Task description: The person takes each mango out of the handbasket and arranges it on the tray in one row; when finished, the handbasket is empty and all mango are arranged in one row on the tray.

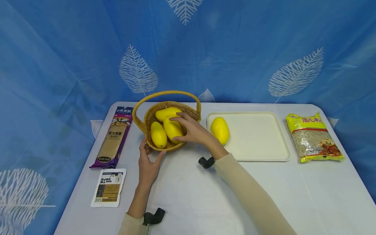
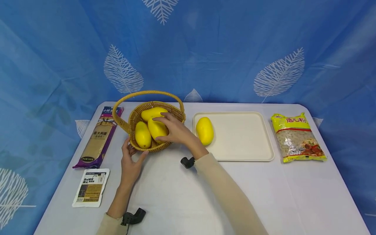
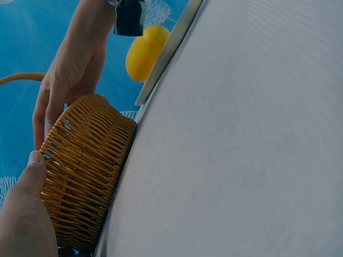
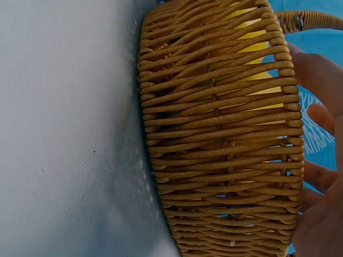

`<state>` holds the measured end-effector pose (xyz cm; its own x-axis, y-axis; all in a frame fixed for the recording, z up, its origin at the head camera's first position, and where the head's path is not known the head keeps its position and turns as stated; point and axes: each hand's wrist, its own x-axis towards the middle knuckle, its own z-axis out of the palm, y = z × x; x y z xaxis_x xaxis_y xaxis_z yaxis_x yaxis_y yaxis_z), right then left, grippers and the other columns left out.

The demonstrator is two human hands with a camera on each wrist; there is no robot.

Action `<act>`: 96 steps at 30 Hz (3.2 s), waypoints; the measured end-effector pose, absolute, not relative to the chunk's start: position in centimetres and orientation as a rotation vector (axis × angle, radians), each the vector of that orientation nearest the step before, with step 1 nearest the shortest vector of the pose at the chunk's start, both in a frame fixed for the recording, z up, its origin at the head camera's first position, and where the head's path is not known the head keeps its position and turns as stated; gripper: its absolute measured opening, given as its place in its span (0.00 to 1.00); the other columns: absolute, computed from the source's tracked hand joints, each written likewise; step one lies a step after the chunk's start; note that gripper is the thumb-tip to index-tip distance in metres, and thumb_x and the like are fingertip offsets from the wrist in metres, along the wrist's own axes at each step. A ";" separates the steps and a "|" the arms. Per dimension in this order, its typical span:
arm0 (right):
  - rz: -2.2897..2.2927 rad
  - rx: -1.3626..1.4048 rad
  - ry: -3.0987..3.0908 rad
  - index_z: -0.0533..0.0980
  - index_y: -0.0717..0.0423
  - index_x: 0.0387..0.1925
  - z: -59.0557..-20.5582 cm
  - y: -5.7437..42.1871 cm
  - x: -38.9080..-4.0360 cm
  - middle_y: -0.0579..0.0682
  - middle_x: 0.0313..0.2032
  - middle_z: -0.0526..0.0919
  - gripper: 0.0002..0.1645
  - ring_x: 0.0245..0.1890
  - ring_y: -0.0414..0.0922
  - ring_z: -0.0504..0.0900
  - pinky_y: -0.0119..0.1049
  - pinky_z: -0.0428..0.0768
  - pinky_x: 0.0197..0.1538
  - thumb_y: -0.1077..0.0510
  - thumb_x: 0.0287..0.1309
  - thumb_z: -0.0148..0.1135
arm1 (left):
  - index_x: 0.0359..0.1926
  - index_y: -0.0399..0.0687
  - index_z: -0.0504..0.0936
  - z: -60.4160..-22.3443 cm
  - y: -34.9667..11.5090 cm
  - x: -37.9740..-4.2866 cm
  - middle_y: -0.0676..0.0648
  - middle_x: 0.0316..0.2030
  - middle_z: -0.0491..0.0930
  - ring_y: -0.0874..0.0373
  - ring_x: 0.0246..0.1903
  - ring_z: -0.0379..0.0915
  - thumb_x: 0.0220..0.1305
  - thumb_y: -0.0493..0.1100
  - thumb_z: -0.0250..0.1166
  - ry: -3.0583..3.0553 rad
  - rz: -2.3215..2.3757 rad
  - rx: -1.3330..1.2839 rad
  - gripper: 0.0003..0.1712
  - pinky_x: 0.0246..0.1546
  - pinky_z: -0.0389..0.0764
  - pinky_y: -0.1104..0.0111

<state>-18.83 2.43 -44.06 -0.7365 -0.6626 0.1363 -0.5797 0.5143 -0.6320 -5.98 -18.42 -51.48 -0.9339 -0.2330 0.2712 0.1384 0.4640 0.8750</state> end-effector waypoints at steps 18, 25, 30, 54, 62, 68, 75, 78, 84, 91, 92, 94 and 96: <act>-0.776 -1.097 2.625 0.64 0.37 0.71 -43.8 1.9 -19.3 0.54 0.67 0.67 0.46 0.65 0.51 0.70 0.48 0.71 0.66 0.41 0.52 0.72 | 0.75 0.55 0.50 -51.4 -18.4 -6.0 0.39 0.64 0.69 0.46 0.55 0.71 0.60 0.45 0.71 -2.377 -1.460 0.095 0.50 0.61 0.68 0.54; -0.730 -1.083 2.611 0.64 0.36 0.71 -43.7 1.5 -19.3 0.54 0.68 0.66 0.46 0.65 0.52 0.70 0.48 0.71 0.66 0.41 0.52 0.72 | 0.75 0.56 0.50 -51.4 -18.4 -5.9 0.40 0.64 0.68 0.46 0.55 0.71 0.60 0.46 0.71 -2.377 -1.458 0.093 0.50 0.60 0.68 0.54; -0.763 -1.073 2.615 0.65 0.37 0.70 -43.8 1.3 -19.3 0.52 0.65 0.68 0.45 0.62 0.49 0.72 0.45 0.73 0.63 0.43 0.52 0.73 | 0.75 0.55 0.50 -51.4 -18.4 -6.0 0.39 0.64 0.68 0.46 0.55 0.71 0.60 0.45 0.71 -2.377 -1.450 0.093 0.50 0.60 0.68 0.54; -1.004 -1.131 2.636 0.66 0.38 0.69 -43.3 2.5 -18.8 0.54 0.66 0.65 0.43 0.63 0.51 0.70 0.48 0.74 0.62 0.47 0.51 0.73 | 0.75 0.58 0.50 -51.3 -18.3 -5.7 0.40 0.64 0.69 0.46 0.56 0.71 0.60 0.47 0.71 -2.389 -1.461 0.112 0.50 0.62 0.68 0.52; -1.060 -1.193 2.647 0.67 0.41 0.69 -42.0 2.9 -18.1 0.54 0.67 0.65 0.42 0.63 0.51 0.71 0.47 0.76 0.61 0.49 0.52 0.72 | 0.75 0.56 0.50 -51.2 -18.4 -5.9 0.39 0.63 0.69 0.46 0.55 0.71 0.60 0.46 0.71 -2.380 -1.451 0.097 0.51 0.60 0.68 0.54; -1.131 -1.198 2.643 0.72 0.48 0.64 -41.6 3.1 -17.8 0.55 0.64 0.68 0.32 0.57 0.51 0.75 0.45 0.78 0.56 0.55 0.57 0.67 | 0.76 0.56 0.50 -51.1 -18.4 -5.9 0.39 0.63 0.69 0.46 0.55 0.72 0.59 0.46 0.72 -2.379 -1.443 0.110 0.51 0.60 0.69 0.54; -1.018 -1.166 2.603 0.68 0.41 0.68 -42.8 2.6 -17.7 0.55 0.65 0.67 0.39 0.62 0.52 0.72 0.48 0.75 0.62 0.48 0.55 0.71 | 0.75 0.55 0.50 -51.2 -18.3 -5.9 0.38 0.64 0.68 0.45 0.55 0.71 0.59 0.45 0.72 -2.379 -1.452 0.116 0.51 0.60 0.68 0.52; -0.997 -1.198 2.603 0.67 0.41 0.69 -43.3 2.4 -17.7 0.52 0.64 0.69 0.40 0.62 0.50 0.72 0.46 0.73 0.64 0.48 0.56 0.71 | 0.75 0.55 0.50 -51.2 -18.3 -5.9 0.38 0.64 0.68 0.45 0.55 0.71 0.59 0.46 0.72 -2.384 -1.457 0.120 0.51 0.60 0.68 0.52; -1.058 -1.259 2.603 0.65 0.42 0.70 -43.6 2.2 -17.7 0.46 0.66 0.71 0.40 0.66 0.45 0.69 0.43 0.68 0.69 0.50 0.57 0.70 | 0.75 0.57 0.50 -51.3 -18.4 -5.9 0.39 0.64 0.69 0.46 0.55 0.71 0.60 0.46 0.71 -2.381 -1.467 0.125 0.50 0.61 0.68 0.54; -1.200 -1.289 2.676 0.68 0.45 0.66 -42.8 2.7 -17.9 0.49 0.62 0.73 0.36 0.61 0.47 0.73 0.44 0.73 0.64 0.49 0.58 0.69 | 0.75 0.58 0.50 -51.4 -18.4 -5.9 0.40 0.63 0.69 0.47 0.55 0.71 0.61 0.47 0.71 -2.380 -1.473 0.111 0.50 0.61 0.67 0.54; -1.219 -1.299 2.681 0.68 0.46 0.65 -42.6 2.8 -17.9 0.50 0.61 0.74 0.35 0.61 0.47 0.73 0.44 0.73 0.64 0.49 0.58 0.69 | 0.75 0.58 0.50 -51.4 -18.4 -5.9 0.40 0.63 0.69 0.47 0.55 0.71 0.60 0.47 0.71 -2.379 -1.472 0.113 0.50 0.61 0.67 0.54; -1.244 -1.315 2.698 0.69 0.48 0.64 -42.1 3.1 -17.9 0.50 0.60 0.74 0.34 0.60 0.47 0.73 0.44 0.74 0.63 0.49 0.58 0.70 | 0.75 0.58 0.50 -51.4 -18.4 -5.8 0.40 0.63 0.69 0.47 0.55 0.71 0.60 0.47 0.71 -2.379 -1.469 0.114 0.50 0.61 0.67 0.54; -1.267 -1.318 2.710 0.70 0.49 0.63 -41.7 3.5 -17.9 0.50 0.60 0.74 0.33 0.61 0.47 0.72 0.43 0.74 0.63 0.49 0.57 0.70 | 0.75 0.58 0.50 -51.3 -18.3 -5.8 0.40 0.63 0.69 0.47 0.55 0.71 0.60 0.47 0.71 -2.380 -1.465 0.115 0.50 0.61 0.67 0.54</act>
<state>-17.85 3.52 -41.74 -0.6681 -0.6166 0.4165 -0.7150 0.3772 -0.5886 -5.83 -18.35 -51.35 -0.9380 -0.2448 0.2454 0.1087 0.4644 0.8789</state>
